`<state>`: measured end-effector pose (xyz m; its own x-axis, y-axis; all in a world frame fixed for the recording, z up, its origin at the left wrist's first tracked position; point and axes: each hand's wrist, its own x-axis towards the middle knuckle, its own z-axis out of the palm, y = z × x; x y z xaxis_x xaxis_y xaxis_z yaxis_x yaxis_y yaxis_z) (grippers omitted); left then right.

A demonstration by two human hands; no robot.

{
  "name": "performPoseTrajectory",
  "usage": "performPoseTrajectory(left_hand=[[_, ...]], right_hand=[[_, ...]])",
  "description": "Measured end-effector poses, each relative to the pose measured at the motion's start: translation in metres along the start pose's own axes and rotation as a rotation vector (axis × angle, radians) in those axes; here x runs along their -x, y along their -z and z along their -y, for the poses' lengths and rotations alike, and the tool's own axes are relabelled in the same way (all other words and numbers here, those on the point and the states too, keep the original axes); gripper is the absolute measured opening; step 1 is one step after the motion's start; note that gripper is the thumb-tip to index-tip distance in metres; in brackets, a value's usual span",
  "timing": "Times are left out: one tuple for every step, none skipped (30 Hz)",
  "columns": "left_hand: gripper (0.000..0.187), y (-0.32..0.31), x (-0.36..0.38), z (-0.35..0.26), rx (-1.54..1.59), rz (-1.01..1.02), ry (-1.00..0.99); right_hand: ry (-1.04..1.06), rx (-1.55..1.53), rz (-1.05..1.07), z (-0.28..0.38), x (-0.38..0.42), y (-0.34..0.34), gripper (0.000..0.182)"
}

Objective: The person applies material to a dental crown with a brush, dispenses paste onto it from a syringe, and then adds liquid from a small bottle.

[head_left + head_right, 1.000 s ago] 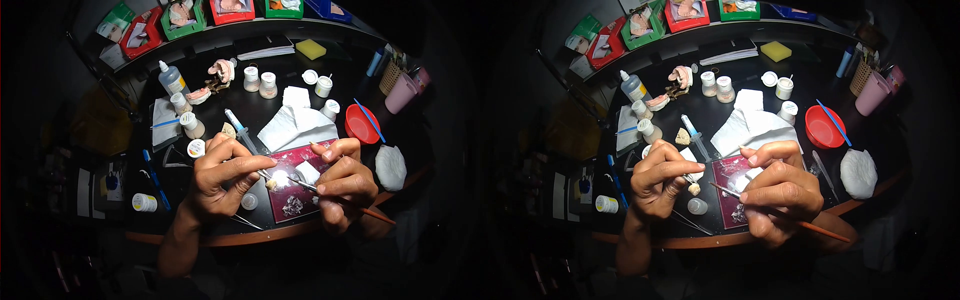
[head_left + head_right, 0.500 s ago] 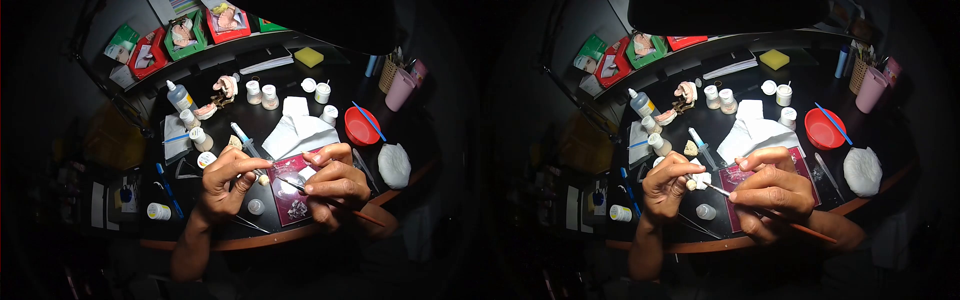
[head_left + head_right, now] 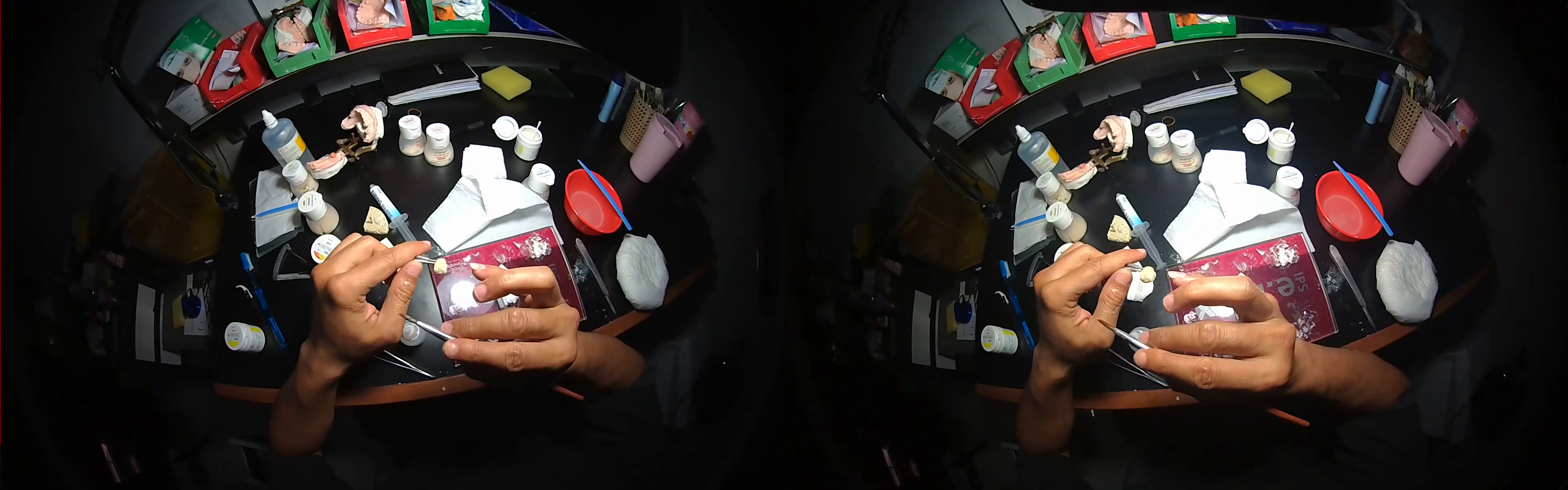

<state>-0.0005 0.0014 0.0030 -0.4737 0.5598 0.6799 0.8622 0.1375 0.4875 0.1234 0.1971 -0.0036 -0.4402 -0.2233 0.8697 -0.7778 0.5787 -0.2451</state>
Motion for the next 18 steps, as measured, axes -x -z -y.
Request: performPoseTrajectory(left_hand=[[0.019,0.0,0.0,0.0,-0.01,-0.003,0.001],[0.019,0.0,0.0,-0.001,-0.02,-0.005,0.002],[0.019,0.0,0.0,-0.003,-0.03,-0.008,0.002],[0.019,0.0,0.0,-0.003,-0.034,-0.006,0.009],[0.018,0.0,0.0,-0.004,-0.039,-0.005,0.016],[0.018,0.0,0.0,-0.004,-0.044,-0.004,0.024],[0.018,0.0,0.001,-0.004,-0.04,-0.004,0.03],[0.018,0.0,0.001,-0.004,-0.037,-0.003,0.036],[0.017,0.0,0.001,-0.004,-0.033,-0.004,0.042],[0.017,0.001,0.001,-0.005,-0.024,-0.002,0.051],[0.017,0.001,0.001,-0.006,-0.014,0.001,0.061],[0.017,0.001,0.001,-0.007,-0.004,0.004,0.071],[0.017,0.001,0.001,-0.007,-0.003,0.0,0.07],[0.017,0.0,0.001,-0.006,-0.002,-0.004,0.068],[0.016,-0.001,0.002,-0.006,0.001,-0.007,0.066],[0.016,0.0,0.002,-0.007,0.002,0.007,0.071],[0.015,0.002,0.002,-0.007,0.005,0.023,0.077],[0.015,0.002,0.002,-0.007,0.009,0.038,0.081]], right_hand=[[0.013,0.015,0.002,0.0,-0.001,-0.003,0.021],[0.025,0.031,0.005,0.0,-0.001,-0.006,0.02],[0.023,0.026,0.018,-0.001,-0.001,-0.007,0.02],[0.023,0.021,0.032,-0.001,-0.002,-0.007,0.02],[0.023,0.016,0.046,-0.002,-0.002,-0.006,0.02],[0.012,0.011,0.046,-0.002,-0.002,-0.007,0.021],[0.001,0.006,0.046,-0.001,-0.001,-0.007,0.021],[-0.01,0.001,0.046,-0.001,-0.001,-0.007,0.022],[-0.015,-0.015,0.057,-0.002,-0.001,-0.005,0.023],[-0.02,-0.032,0.068,-0.003,-0.001,-0.002,0.023],[-0.025,-0.048,0.08,-0.004,-0.001,0.0,0.024],[-0.043,-0.071,0.084,-0.003,-0.001,0.002,0.022],[-0.061,-0.095,0.088,-0.003,-0.001,0.004,0.02],[-0.078,-0.117,0.091,-0.003,-0.001,0.004,0.018],[-0.075,-0.152,0.042,-0.005,-0.001,0.003,0.02],[-0.131,-0.191,0.032,-0.005,0.002,0.006,0.023],[-0.162,-0.25,0.036,-0.008,-0.001,0.011,0.025],[-0.194,-0.308,0.04,-0.011,-0.004,0.016,0.028]])
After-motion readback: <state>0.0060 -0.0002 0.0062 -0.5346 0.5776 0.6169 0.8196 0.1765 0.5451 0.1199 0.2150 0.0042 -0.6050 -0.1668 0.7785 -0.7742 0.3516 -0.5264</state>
